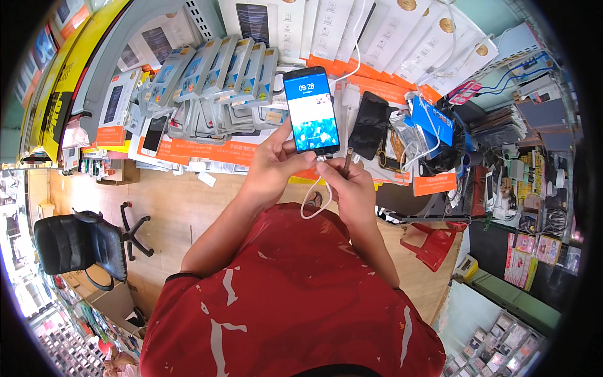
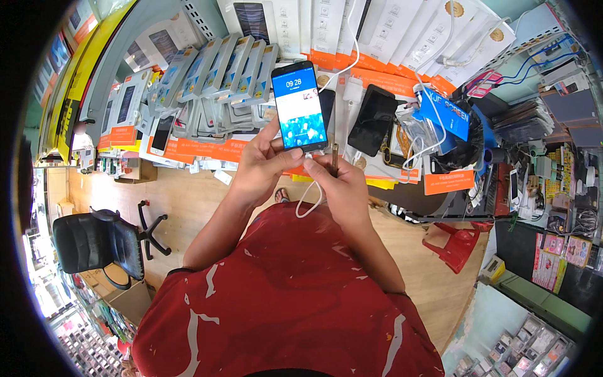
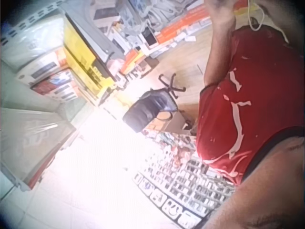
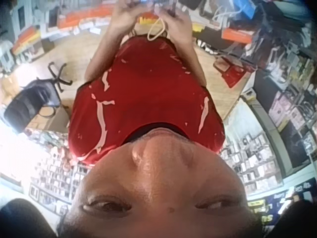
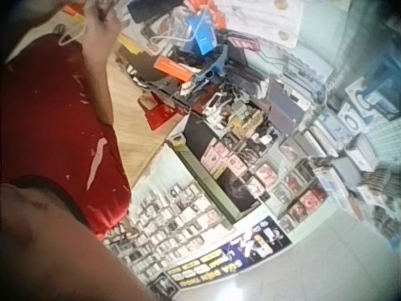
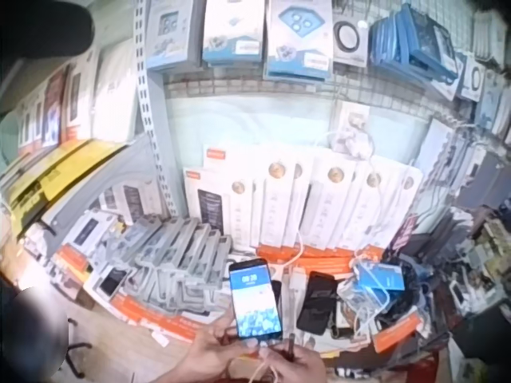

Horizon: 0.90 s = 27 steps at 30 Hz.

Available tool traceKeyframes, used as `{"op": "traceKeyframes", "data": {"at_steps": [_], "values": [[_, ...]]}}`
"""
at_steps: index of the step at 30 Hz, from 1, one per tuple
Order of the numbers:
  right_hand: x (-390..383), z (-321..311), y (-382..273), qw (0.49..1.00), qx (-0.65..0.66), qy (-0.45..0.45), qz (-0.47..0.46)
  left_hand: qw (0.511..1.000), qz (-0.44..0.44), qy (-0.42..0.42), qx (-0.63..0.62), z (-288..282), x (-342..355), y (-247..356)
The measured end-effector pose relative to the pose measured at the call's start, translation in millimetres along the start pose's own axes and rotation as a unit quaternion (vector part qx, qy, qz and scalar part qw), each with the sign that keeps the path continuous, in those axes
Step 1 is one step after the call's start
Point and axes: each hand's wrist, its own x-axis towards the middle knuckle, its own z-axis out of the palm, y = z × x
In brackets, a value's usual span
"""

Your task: The person sits at a workbench and handles several disassembled mobile phones. They connect a charging cable to one phone, test the screen, and then work on the internal components of another phone by hand.

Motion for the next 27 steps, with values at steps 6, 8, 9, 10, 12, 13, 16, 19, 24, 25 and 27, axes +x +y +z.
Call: {"op": "traceKeyframes", "data": {"at_steps": [6, 8, 9, 10, 12, 13, 16, 19, 24, 25, 27], "values": [[3, 3, 4, 0.998, 0.061, 0.015, 0.017, 1.000, -0.003, -0.015, 0.003, -1, 5, -3], [5, 3, 7, 0.998, 0.065, 0.021, 0.015, 1.000, -0.001, -0.021, 0.006, -2, 7, -4], [5, 3, 7, 0.997, 0.070, 0.020, 0.016, 1.000, -0.002, -0.023, 0.006, -1, 7, -4], [5, 2, 7, 0.997, 0.075, 0.020, 0.017, 1.000, -0.003, -0.025, 0.005, -1, 7, -4], [6, 2, 6, 0.996, 0.083, 0.020, 0.016, 1.000, 0.000, -0.030, 0.006, 0, 9, -4], [6, 2, 5, 0.996, 0.088, 0.020, 0.016, 0.999, 0.000, -0.034, 0.008, 0, 9, -4], [8, -2, 9, 0.995, 0.103, 0.007, 0.014, 0.999, -0.005, -0.031, 0.022, 1, 10, -4], [8, -3, 9, 0.996, 0.094, 0.006, 0.010, 0.999, -0.005, -0.036, 0.021, 0, 9, -6], [8, -7, 13, 0.998, 0.050, 0.020, 0.035, 0.996, -0.016, -0.058, 0.060, -4, 14, -4], [7, -7, 12, 0.998, 0.027, 0.029, 0.044, 0.995, -0.018, -0.067, 0.069, -6, 15, -4], [6, -9, 12, 0.998, -0.008, 0.028, 0.051, 0.994, -0.028, -0.073, 0.071, -8, 15, -3]]}}
